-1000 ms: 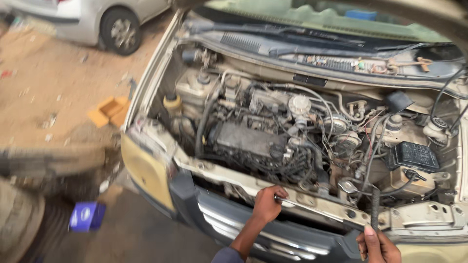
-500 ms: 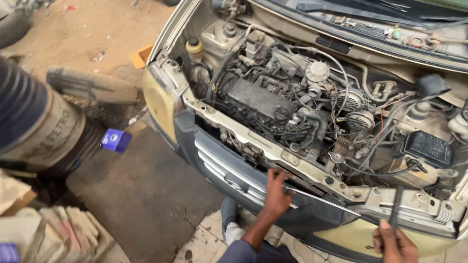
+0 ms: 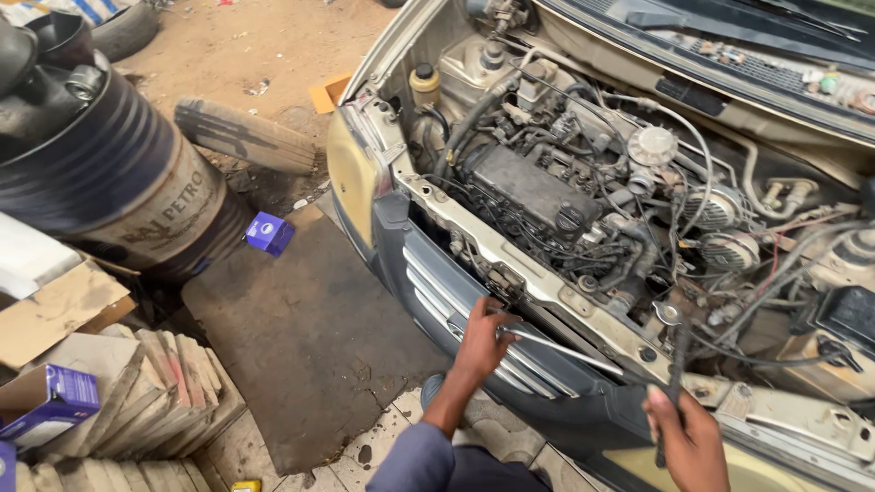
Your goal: The person works on a car engine with the hood open, using a wrench to tighten or loosen bolts on a component near the front of the engine bay. The person manipulates a black hose or cable, adjusting its position and securing it with the wrench. The task involves repetitive tightening and repositioning of the hose within the engine compartment.
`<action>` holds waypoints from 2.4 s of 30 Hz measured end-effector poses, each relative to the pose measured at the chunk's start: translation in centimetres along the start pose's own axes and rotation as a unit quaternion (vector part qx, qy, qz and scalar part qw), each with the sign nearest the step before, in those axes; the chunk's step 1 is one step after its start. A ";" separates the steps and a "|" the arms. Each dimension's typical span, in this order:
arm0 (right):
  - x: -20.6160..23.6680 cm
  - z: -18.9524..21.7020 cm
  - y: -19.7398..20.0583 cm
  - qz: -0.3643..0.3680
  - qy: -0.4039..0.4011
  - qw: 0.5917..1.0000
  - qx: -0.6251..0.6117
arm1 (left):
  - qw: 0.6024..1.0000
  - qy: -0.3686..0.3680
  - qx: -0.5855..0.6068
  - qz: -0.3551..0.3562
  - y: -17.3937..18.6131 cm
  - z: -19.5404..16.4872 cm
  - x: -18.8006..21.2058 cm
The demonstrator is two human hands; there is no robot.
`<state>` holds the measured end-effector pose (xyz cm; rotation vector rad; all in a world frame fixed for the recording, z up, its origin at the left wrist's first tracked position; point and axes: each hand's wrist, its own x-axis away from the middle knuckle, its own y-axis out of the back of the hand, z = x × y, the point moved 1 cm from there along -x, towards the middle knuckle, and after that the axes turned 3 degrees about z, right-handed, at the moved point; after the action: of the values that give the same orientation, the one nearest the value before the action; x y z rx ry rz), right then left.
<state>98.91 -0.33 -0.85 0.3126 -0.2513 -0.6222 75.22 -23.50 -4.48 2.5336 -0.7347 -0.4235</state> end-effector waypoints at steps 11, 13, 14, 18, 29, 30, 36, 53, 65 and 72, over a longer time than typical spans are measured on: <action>-9.5 22.1 -10.8 0.107 0.079 0.930 0.343 | 0.997 -0.016 -0.079 0.017 6.1 7.0 -14.7; -12.1 25.0 -13.2 0.088 0.098 0.922 0.364 | 0.996 -0.015 -0.084 0.022 7.7 7.7 -17.5; -13.6 26.2 -14.3 0.081 0.108 0.918 0.374 | 0.996 -0.033 -0.083 0.021 8.6 8.1 -18.8; -18.9 30.0 -18.2 0.068 0.193 0.907 0.369 | 0.979 -0.173 -0.100 0.033 11.8 10.0 -23.5; -24.8 35.0 -25.4 0.093 0.089 0.892 0.432 | 0.958 -0.163 -0.164 0.172 13.9 13.0 -28.5; -24.9 35.2 -25.6 0.088 0.109 0.891 0.432 | 0.956 -0.163 -0.171 0.176 13.8 13.3 -28.6; -25.2 35.7 -25.0 0.073 0.130 0.894 0.422 | 0.965 -0.158 -0.048 0.204 14.0 14.5 -29.0; -26.9 34.8 -24.7 0.091 0.169 0.912 0.362 | 0.972 -0.099 -0.008 0.215 16.1 13.8 -27.7; -28.0 33.8 -24.4 0.168 0.267 0.875 0.367 | 0.974 -0.154 -0.034 0.165 16.6 13.7 -26.9; -29.4 33.6 -23.7 0.170 0.285 0.837 0.435 | 0.978 -0.056 0.091 0.178 15.6 14.6 -25.5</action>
<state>52.46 -7.79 17.70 1.2841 0.0105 0.0016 42.04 -25.80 -4.76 2.4820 -1.2967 -0.3922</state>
